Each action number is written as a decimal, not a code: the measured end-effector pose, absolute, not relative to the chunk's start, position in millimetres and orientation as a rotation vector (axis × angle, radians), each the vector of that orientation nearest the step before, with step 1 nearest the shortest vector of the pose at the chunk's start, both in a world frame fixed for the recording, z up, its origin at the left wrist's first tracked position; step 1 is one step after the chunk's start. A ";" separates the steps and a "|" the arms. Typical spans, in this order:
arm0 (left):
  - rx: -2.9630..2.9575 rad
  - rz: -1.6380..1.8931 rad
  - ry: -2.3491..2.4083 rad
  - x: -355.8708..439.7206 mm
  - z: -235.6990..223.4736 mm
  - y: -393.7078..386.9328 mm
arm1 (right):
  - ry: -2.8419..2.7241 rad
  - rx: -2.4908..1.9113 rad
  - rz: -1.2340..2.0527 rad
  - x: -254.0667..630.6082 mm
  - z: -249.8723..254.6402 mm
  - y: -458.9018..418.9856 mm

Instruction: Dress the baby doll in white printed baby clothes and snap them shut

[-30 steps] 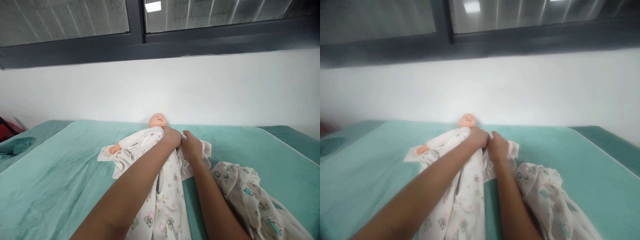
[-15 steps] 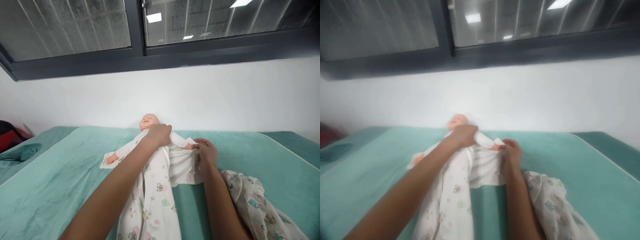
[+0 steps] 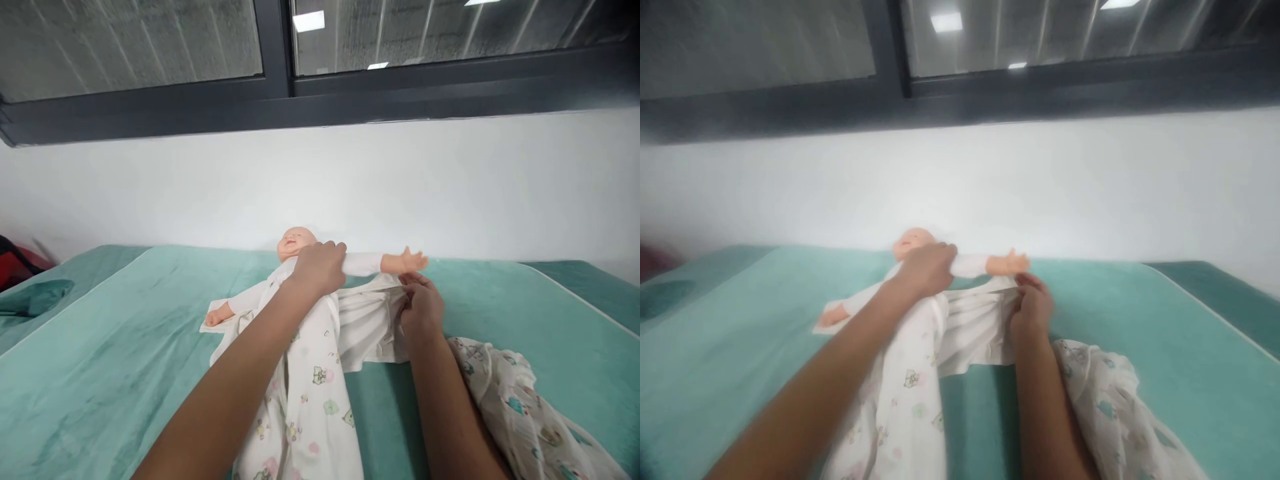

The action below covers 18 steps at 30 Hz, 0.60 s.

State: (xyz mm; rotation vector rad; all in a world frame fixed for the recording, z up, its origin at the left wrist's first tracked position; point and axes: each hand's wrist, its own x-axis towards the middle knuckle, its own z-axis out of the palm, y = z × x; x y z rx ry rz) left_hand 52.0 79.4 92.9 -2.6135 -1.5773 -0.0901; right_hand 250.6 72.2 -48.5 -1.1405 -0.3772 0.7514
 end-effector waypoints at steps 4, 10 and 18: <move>-2.651 -0.064 -1.619 59.8 69.2 90.0 | -0.398 -1.119 0.721 246.8 -41.3 68.9; -2.646 -0.436 -1.678 33.3 52.3 62.6 | -0.985 -1.612 0.212 224.9 -31.2 63.5; -2.397 -1.546 -2.161 -42.4 7.1 14.4 | -1.705 -1.362 0.378 163.3 -19.7 48.6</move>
